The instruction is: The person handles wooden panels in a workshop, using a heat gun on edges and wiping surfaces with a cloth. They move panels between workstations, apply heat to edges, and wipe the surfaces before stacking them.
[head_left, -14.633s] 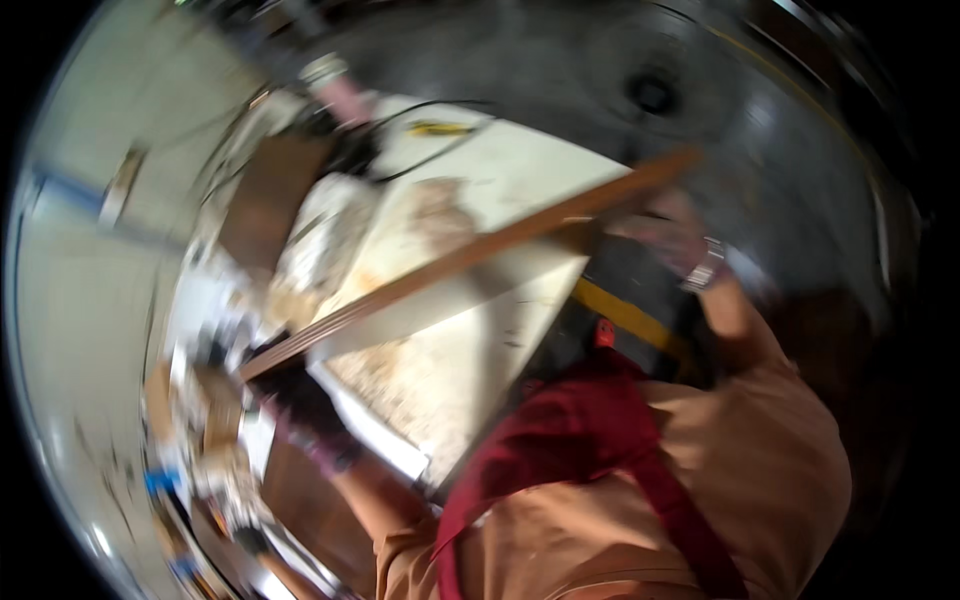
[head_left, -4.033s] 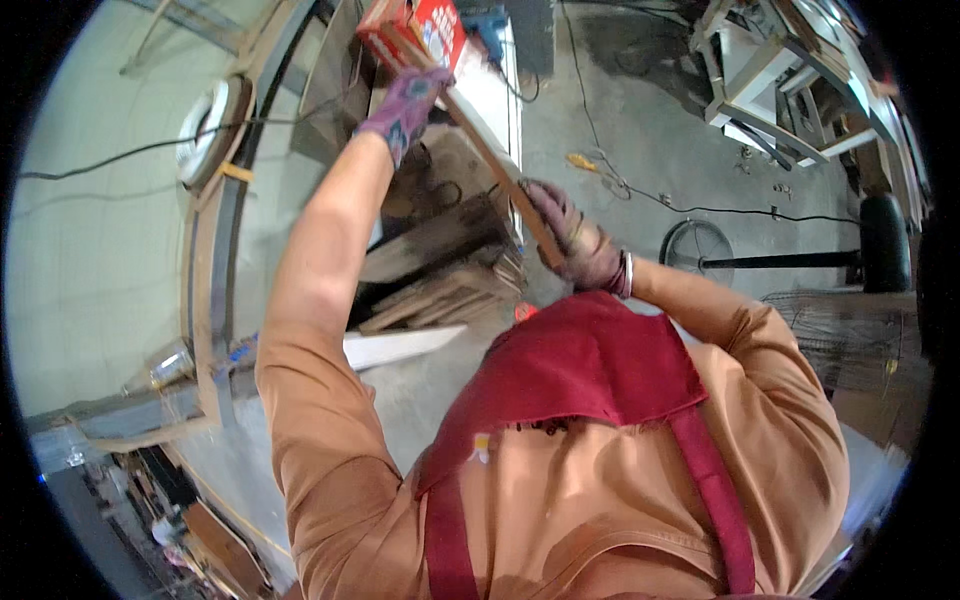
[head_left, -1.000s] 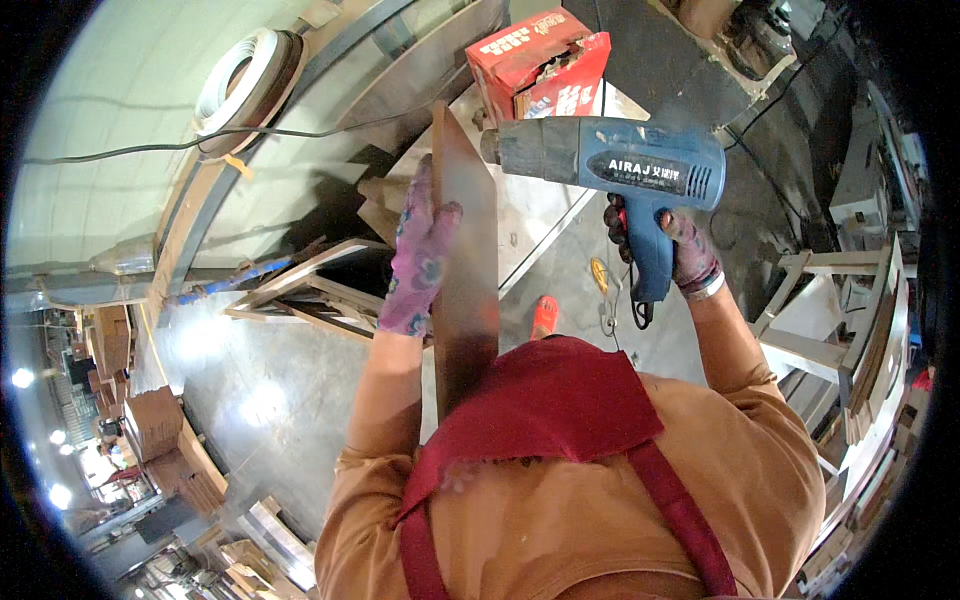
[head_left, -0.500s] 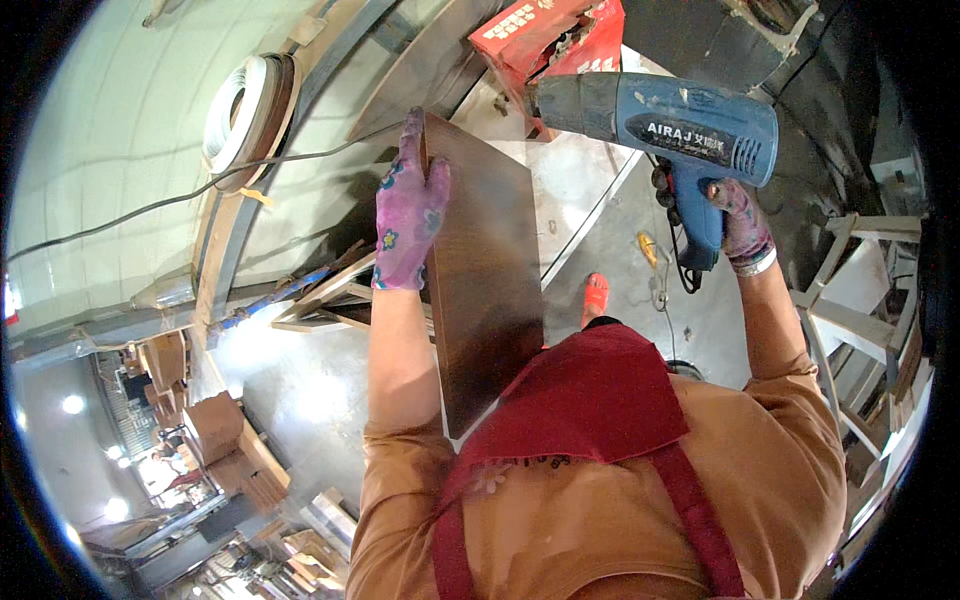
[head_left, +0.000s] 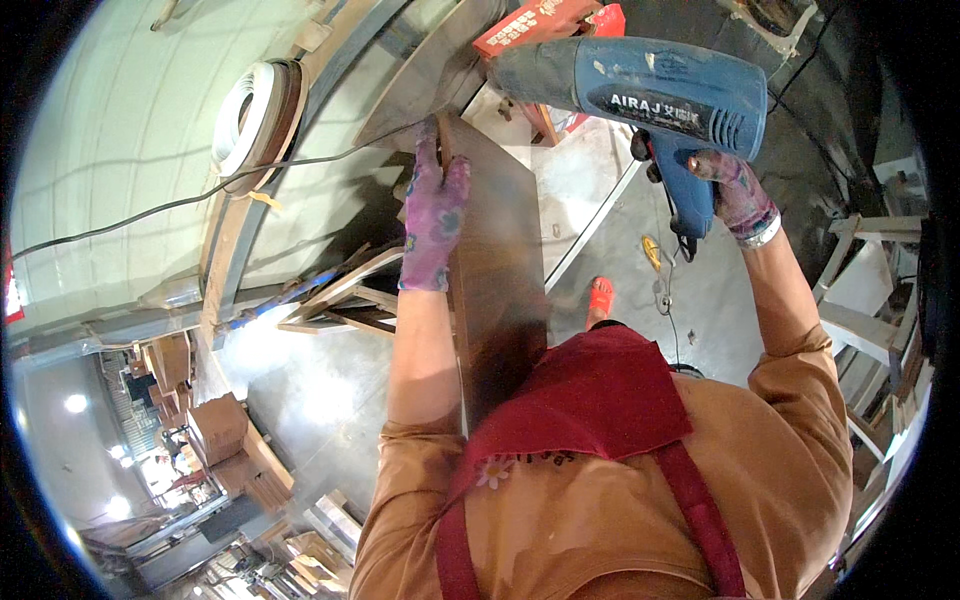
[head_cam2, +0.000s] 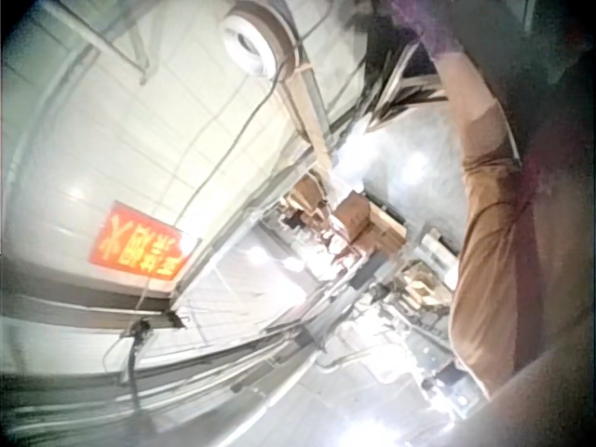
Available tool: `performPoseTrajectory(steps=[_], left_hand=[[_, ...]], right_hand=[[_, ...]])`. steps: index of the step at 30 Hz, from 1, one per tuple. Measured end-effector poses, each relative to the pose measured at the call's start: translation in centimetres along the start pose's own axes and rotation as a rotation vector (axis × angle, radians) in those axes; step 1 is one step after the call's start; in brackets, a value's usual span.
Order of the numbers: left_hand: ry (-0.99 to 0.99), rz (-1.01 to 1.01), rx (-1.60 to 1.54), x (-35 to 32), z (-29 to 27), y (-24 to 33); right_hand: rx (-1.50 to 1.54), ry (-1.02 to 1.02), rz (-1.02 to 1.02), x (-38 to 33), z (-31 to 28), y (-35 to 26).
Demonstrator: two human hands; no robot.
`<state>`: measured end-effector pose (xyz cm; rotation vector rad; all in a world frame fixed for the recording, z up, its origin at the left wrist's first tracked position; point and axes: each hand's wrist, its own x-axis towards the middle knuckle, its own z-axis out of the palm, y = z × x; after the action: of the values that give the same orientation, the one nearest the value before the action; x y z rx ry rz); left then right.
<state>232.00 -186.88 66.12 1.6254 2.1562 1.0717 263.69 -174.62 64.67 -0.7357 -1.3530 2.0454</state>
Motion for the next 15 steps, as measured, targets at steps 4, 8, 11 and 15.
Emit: performPoseTrajectory(steps=[4, 8, 11, 15], left_hand=[[-0.029, -0.039, -0.147, -0.2, 0.3, -0.6], [-0.055, -0.044, -0.213, -0.2, 0.1, -0.6], [-0.045, -0.025, -0.211, -0.5, 0.5, -0.8], [-0.01, -0.055, -0.261, -0.4, 0.5, -0.6]], right_hand=[[0.047, -0.054, -0.063, 0.6, 0.9, -1.1], [0.023, 0.045, 0.013, 0.7, 0.6, -0.1], [-0.002, 0.038, 0.0, 0.7, -0.3, 0.7], [-0.057, -0.034, 0.007, 1.0, 2.4, -2.0]])
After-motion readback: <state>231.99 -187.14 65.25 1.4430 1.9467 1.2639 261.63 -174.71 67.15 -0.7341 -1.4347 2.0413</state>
